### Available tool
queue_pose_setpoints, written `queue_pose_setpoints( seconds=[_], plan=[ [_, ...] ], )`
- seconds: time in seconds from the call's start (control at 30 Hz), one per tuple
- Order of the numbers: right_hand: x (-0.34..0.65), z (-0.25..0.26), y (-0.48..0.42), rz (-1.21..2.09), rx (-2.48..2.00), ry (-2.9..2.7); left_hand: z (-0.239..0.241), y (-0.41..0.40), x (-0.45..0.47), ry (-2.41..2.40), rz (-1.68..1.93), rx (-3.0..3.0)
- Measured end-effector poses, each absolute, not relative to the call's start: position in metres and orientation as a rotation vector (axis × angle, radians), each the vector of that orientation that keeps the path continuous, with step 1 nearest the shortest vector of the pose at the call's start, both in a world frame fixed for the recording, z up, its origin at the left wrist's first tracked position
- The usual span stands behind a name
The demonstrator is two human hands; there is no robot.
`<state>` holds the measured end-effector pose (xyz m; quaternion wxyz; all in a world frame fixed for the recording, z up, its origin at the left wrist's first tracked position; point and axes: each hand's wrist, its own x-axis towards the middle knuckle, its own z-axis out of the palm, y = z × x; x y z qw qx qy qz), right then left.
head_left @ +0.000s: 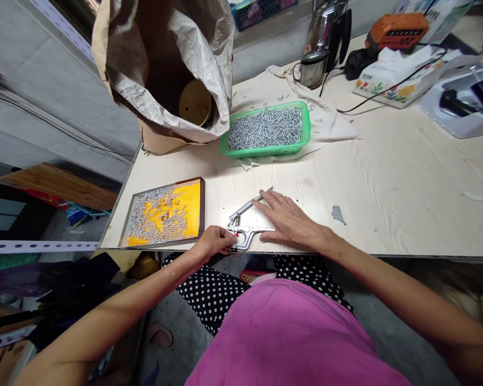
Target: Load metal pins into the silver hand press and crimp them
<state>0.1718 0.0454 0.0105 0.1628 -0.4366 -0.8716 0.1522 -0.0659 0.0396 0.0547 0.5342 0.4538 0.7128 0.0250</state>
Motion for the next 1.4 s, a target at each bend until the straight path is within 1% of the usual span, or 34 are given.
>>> queue_pose_setpoints(
  seconds=[0.17, 0.4, 0.5, 0.6, 0.67, 0.73, 0.83, 0.93, 1.03, 1.27, 1.4],
  plan=[
    [0.178, 0.015, 0.071, 0.432, -1.226, -2.695, 0.056, 0.036, -0.066, 1.705, 0.071, 1.118],
    [0.17, 0.022, 0.07, 0.333, -1.291, -2.721, 0.054, 0.037, -0.066, 1.717, 0.069, 1.137],
    [0.171, 0.027, 0.065, 0.315, -1.297, -2.737, 0.056, 0.035, -0.067, 1.728, 0.001, 1.222],
    [0.172, 0.032, 0.057, 0.345, -1.285, -2.715, 0.06, 0.027, -0.067, 1.776, -0.035, 1.624],
    [0.171, 0.034, 0.052, 0.364, -1.283, -2.689, 0.061, 0.023, -0.062, 1.773, 0.038, 2.014],
    [0.169, 0.035, 0.048, 0.367, -1.289, -2.661, 0.058, 0.024, -0.054, 1.644, 0.123, 2.33],
    [0.17, 0.034, 0.045, 0.372, -1.302, -2.641, 0.049, 0.037, -0.038, 1.296, 0.113, 2.592],
    [0.178, 0.034, 0.045, 0.386, -1.331, -2.642, 0.042, 0.053, -0.028, 1.096, -0.008, 2.651],
    [0.189, 0.036, 0.044, 0.397, -1.421, -2.623, 0.042, 0.063, -0.022, 1.08, -0.119, 2.668],
    [0.189, 0.032, 0.034, 0.369, -1.531, -2.61, 0.044, 0.075, -0.006, 0.988, -0.154, 2.685],
    [0.184, 0.022, 0.033, 0.325, -1.502, -2.605, 0.044, 0.079, -0.004, 0.994, -0.168, 2.651]
  ],
)
